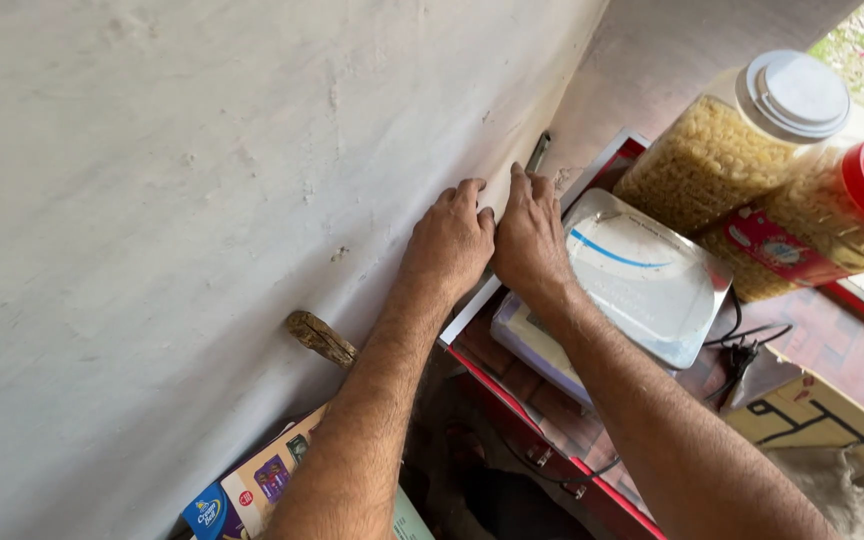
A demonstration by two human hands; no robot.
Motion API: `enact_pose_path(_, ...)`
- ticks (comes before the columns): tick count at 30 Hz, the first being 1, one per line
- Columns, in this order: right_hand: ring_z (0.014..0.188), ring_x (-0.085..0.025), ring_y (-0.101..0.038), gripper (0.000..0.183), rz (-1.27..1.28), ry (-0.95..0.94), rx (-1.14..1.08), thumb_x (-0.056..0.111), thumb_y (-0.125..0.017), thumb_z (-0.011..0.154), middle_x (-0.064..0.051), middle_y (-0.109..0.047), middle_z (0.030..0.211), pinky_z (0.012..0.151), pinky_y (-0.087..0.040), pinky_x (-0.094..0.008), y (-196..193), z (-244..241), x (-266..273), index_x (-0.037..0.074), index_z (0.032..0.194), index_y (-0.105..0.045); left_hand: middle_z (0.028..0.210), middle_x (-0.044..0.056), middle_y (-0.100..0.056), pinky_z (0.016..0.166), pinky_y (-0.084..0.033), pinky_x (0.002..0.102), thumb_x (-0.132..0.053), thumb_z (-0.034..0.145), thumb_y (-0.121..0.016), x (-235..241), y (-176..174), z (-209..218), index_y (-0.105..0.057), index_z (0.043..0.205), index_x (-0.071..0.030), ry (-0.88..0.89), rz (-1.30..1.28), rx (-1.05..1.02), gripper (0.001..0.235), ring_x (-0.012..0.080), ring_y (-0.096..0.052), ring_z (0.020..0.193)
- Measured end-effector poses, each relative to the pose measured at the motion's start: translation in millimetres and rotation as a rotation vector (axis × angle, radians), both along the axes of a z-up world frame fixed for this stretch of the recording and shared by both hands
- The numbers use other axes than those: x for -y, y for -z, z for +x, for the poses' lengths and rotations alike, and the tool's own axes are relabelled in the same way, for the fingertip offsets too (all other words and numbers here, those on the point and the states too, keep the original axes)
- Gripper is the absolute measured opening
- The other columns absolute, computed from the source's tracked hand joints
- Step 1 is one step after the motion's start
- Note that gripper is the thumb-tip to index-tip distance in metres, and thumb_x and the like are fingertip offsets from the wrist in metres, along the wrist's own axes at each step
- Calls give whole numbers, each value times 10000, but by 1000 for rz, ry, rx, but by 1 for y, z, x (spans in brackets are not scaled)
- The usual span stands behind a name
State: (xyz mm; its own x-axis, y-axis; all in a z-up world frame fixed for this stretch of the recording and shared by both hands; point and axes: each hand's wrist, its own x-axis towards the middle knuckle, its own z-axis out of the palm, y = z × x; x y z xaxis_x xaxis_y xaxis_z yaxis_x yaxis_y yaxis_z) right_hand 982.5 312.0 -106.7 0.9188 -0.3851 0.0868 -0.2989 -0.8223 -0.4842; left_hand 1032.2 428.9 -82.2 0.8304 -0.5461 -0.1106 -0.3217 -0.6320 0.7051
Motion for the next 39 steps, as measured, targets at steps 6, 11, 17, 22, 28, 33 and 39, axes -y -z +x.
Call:
enact_pose_path(6,1387,-568,-334,721,-95,29,28,-25,-650,917,-428,-341,1423,1154,-292,-651,47,25,40,-162,1505,-256,1364,180,-610,1057,-506,478,-282,1038,-480,27,24,25,-494,1429,-104,34,-35,17,429,352,-623,1232)
enact_pose_path(11,1339,-490,-451,677,95,137,-59,-10,-595,922,-351,-378,1435,1116,-466,-534,36,59,60,-83,1518,-284,1371,203,-603,1059,-510,486,-275,1053,-466,75,66,64,-473,1449,-94,52,-61,26,435,370,-624,1234)
enact_pose_path(17,1308,-469,-474,750,81,255,-208,96,-646,961,-353,-343,1441,1073,-506,-474,81,90,115,-85,1547,-213,1352,195,-611,1049,-519,465,-305,1040,-486,130,104,95,-443,1467,-97,32,-78,-149,477,332,-624,1249)
enact_pose_path(22,1345,-476,-446,864,189,409,-304,232,-733,944,-343,-306,1478,1106,-474,-479,104,119,145,-69,1547,-193,1364,205,-601,1065,-535,432,-370,1073,-419,156,143,112,-396,1500,-70,48,-67,-287,522,311,-647,1251)
enact_pose_path(28,1360,-403,-498,819,370,564,-475,309,-711,950,-283,-297,1539,1123,-498,-443,120,150,162,-38,1537,-256,1458,196,-549,1120,-461,442,-453,1067,-334,172,188,128,-421,1491,-75,-29,-272,-457,575,317,-568,1336)
enact_pose_path(33,1406,-354,-443,818,453,619,-542,312,-681,975,-269,-281,1547,1141,-473,-434,158,168,191,-37,1546,-212,1489,176,-519,1124,-454,447,-470,1058,-321,184,207,137,-399,1517,-103,-52,-206,-518,593,303,-542,1366)
enact_pose_path(39,1447,-273,-384,766,540,709,-502,203,-653,958,-197,-369,1516,1216,-392,-407,201,179,219,-25,1550,-223,1485,170,-535,1134,-433,450,-496,1039,-355,196,226,139,-394,1526,-108,-35,-250,-561,624,299,-540,1371)
